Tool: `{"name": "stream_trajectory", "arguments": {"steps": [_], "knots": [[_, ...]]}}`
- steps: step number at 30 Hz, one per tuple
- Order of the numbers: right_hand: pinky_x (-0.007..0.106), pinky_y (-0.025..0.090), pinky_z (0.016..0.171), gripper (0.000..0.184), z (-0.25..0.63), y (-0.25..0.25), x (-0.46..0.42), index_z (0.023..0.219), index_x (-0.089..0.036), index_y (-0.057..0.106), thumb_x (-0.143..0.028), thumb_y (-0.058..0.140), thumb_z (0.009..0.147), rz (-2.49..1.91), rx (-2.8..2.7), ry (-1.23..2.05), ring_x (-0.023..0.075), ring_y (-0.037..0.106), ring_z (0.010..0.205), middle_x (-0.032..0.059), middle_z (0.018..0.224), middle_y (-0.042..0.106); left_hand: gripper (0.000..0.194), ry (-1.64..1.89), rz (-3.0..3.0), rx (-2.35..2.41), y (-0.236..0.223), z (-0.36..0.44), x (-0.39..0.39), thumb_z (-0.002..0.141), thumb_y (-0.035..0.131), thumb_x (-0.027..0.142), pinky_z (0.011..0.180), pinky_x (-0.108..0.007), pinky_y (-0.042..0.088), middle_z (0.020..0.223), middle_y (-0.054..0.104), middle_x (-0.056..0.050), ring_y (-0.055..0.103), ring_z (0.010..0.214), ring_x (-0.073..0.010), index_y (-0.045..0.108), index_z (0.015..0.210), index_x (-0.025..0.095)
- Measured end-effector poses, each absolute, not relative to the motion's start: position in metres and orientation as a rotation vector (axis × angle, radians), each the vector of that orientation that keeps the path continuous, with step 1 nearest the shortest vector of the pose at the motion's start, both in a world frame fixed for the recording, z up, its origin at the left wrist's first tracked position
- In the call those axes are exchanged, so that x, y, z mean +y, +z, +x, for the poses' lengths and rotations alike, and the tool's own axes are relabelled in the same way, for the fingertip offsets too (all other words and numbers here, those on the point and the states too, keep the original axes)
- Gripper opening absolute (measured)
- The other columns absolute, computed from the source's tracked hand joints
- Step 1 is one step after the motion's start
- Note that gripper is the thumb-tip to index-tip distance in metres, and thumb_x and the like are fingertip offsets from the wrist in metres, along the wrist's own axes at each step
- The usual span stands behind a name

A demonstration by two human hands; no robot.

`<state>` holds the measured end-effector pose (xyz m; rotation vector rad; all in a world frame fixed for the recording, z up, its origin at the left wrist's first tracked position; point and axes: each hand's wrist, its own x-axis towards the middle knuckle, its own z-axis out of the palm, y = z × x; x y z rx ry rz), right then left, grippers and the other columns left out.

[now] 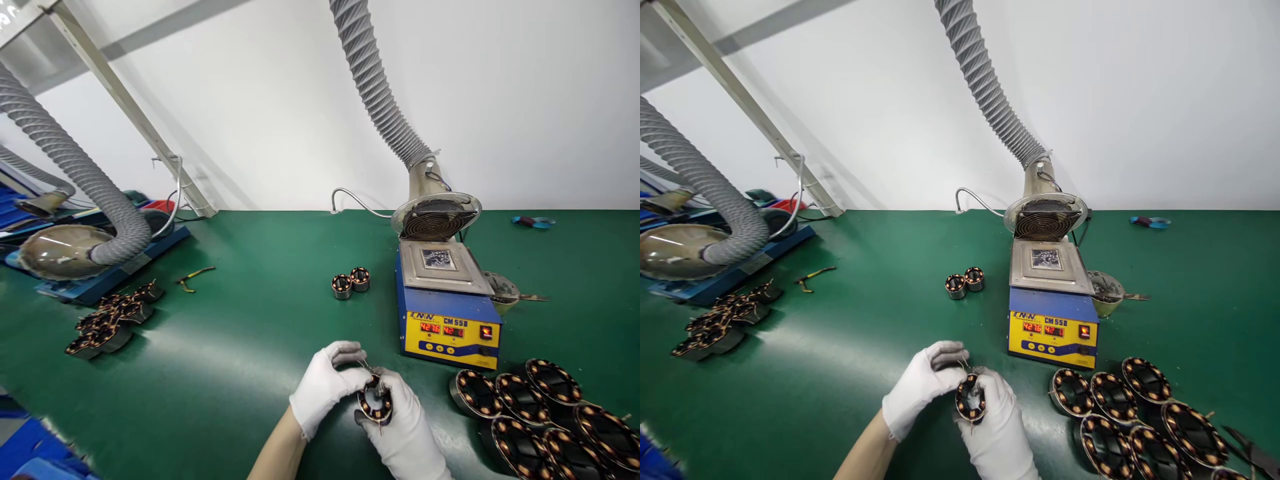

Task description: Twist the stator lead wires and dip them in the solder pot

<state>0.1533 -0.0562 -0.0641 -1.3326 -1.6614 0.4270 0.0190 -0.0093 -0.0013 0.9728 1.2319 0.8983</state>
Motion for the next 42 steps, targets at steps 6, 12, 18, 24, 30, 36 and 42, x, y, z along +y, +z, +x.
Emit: {"name": "stream_trajectory", "arguments": {"steps": [6,12,18,24,30,36,42], "knots": [[0.037,0.051,0.068,0.040,0.154,-0.061,-0.057,0.096,-0.023,0.049,-0.016,0.063,0.059,-1.333,-1.682,0.414,0.0251,0.062,0.080,0.0071,0.090,0.064,0.031,0.831,0.935,1.275,0.003,0.023,-0.011,0.052,0.074,0.022,0.069,-0.029,0.048,0.074,0.068,-0.008,0.061,0.072,-0.0202,0.065,0.079,0.010],[0.036,0.051,0.068,0.038,0.155,-0.061,-0.056,0.094,-0.024,0.048,-0.018,0.064,0.061,-1.311,-1.695,0.406,0.0244,0.062,0.079,0.0069,0.090,0.063,0.023,0.954,0.771,1.272,0.000,0.034,-0.013,0.047,0.076,0.023,0.059,-0.023,0.043,0.062,0.064,-0.002,0.056,0.058,-0.0127,0.060,0.061,0.012],[0.036,0.052,0.067,0.038,0.155,-0.063,-0.056,0.094,-0.023,0.048,-0.018,0.064,0.060,-1.311,-1.707,0.386,0.0249,0.063,0.079,0.0072,0.090,0.064,0.023,0.976,0.839,1.288,-0.004,0.028,-0.012,0.044,0.074,0.019,0.061,-0.027,0.046,0.064,0.065,-0.005,0.058,0.061,-0.0166,0.056,0.057,0.014],[0.033,0.054,0.064,0.040,0.156,-0.058,-0.055,0.095,-0.022,0.047,-0.017,0.063,0.059,-1.304,-1.754,0.268,0.0226,0.064,0.077,0.0062,0.088,0.064,0.048,0.866,1.032,1.286,0.000,0.028,-0.012,0.049,0.074,0.021,0.081,-0.034,0.047,0.094,0.068,-0.012,0.061,0.090,-0.0260,0.066,0.095,0.011],[0.032,0.054,0.064,0.037,0.157,-0.054,-0.054,0.093,-0.023,0.048,-0.016,0.061,0.059,-1.275,-1.757,0.282,0.0216,0.064,0.076,0.0048,0.087,0.064,0.025,1.101,0.714,1.235,-0.007,0.038,-0.010,0.044,0.078,0.021,0.065,-0.027,0.046,0.064,0.066,-0.005,0.059,0.064,-0.0168,0.066,0.063,0.010],[0.033,0.054,0.065,0.043,0.157,-0.057,-0.056,0.092,-0.024,0.046,-0.011,0.060,0.054,-1.288,-1.771,0.285,0.0224,0.064,0.078,0.0047,0.089,0.064,0.034,1.306,0.738,1.278,0.010,0.008,-0.003,0.050,0.080,0.032,0.081,-0.031,0.047,0.079,0.069,-0.007,0.062,0.080,-0.0213,0.068,0.075,0.014],[0.034,0.054,0.068,0.040,0.156,-0.060,-0.055,0.091,-0.023,0.046,-0.013,0.062,0.055,-1.301,-1.762,0.311,0.0228,0.064,0.080,0.0060,0.091,0.065,0.032,0.882,1.587,1.189,0.025,-0.003,-0.009,0.082,0.049,0.041,0.102,-0.036,0.029,0.080,0.069,-0.004,0.061,0.084,-0.0215,0.069,0.072,0.018]]}}
